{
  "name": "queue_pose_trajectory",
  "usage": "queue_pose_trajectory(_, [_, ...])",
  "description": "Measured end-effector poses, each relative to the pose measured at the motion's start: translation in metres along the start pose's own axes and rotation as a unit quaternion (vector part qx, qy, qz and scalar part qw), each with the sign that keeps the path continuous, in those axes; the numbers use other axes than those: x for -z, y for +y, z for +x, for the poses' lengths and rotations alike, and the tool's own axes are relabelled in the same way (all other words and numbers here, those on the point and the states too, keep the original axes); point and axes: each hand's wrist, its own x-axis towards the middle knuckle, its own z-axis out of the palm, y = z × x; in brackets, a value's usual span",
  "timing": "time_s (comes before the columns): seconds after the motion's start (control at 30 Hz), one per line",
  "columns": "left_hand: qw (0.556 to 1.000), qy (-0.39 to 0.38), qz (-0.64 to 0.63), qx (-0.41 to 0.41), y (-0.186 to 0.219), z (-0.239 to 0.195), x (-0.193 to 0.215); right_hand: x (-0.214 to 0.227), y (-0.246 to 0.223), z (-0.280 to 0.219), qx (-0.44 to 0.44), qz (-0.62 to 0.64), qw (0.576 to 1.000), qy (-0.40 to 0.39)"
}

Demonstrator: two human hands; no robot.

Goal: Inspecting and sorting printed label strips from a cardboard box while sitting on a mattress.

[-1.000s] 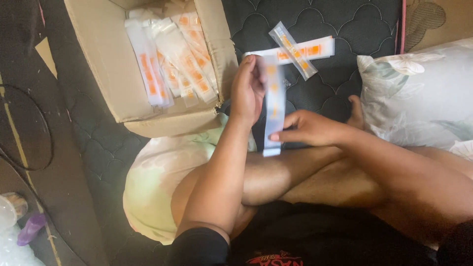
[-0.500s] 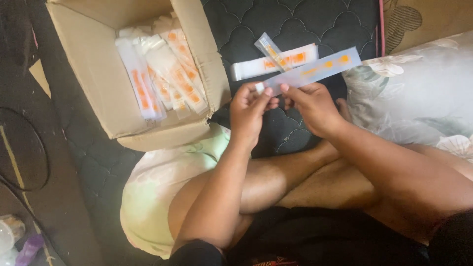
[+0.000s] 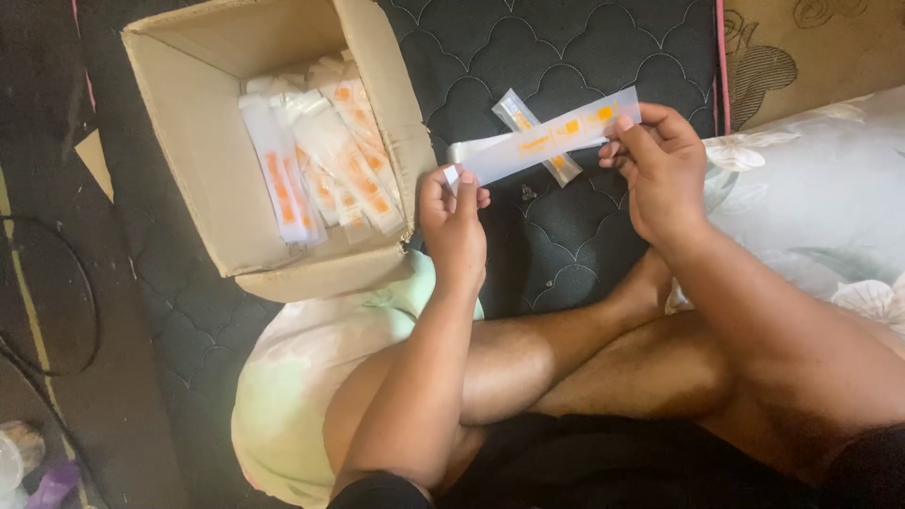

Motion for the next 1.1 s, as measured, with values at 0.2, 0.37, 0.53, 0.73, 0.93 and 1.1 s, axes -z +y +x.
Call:
queue_pose_trajectory(0.2, [1.000, -0.001, -0.011, -0.012, 0.015, -0.008, 0.000, 0.003, 0.013, 0.004, 0.034, -0.072, 0.997, -0.005])
queue_pose_trajectory(0.37, [0.999, -0.006, -0.030, -0.031, 0.016, -0.008, -0.001, 0.001, 0.012, 0.001, 0.051, -0.094, 0.994, -0.014])
queue_pose_trajectory(0.53, [0.994, -0.030, -0.076, -0.066, 0.006, -0.005, -0.001, -0.002, 0.026, -0.010, 0.010, -0.080, 0.997, 0.005])
queue_pose_trajectory(0.73, [0.964, -0.051, 0.063, -0.252, 0.014, -0.019, 0.009, -0.039, 0.026, -0.048, -0.116, 0.069, 0.976, -0.171])
queue_pose_trajectory(0.93, [0.968, -0.068, -0.010, -0.241, 0.001, -0.031, 0.008, -0.060, 0.009, -0.063, -0.125, 0.088, 0.981, -0.117])
queue_pose_trajectory(1.1, [0.970, -0.095, -0.203, -0.095, 0.001, -0.050, 0.002, -0.081, -0.004, -0.085, -0.113, 0.053, 0.990, -0.064])
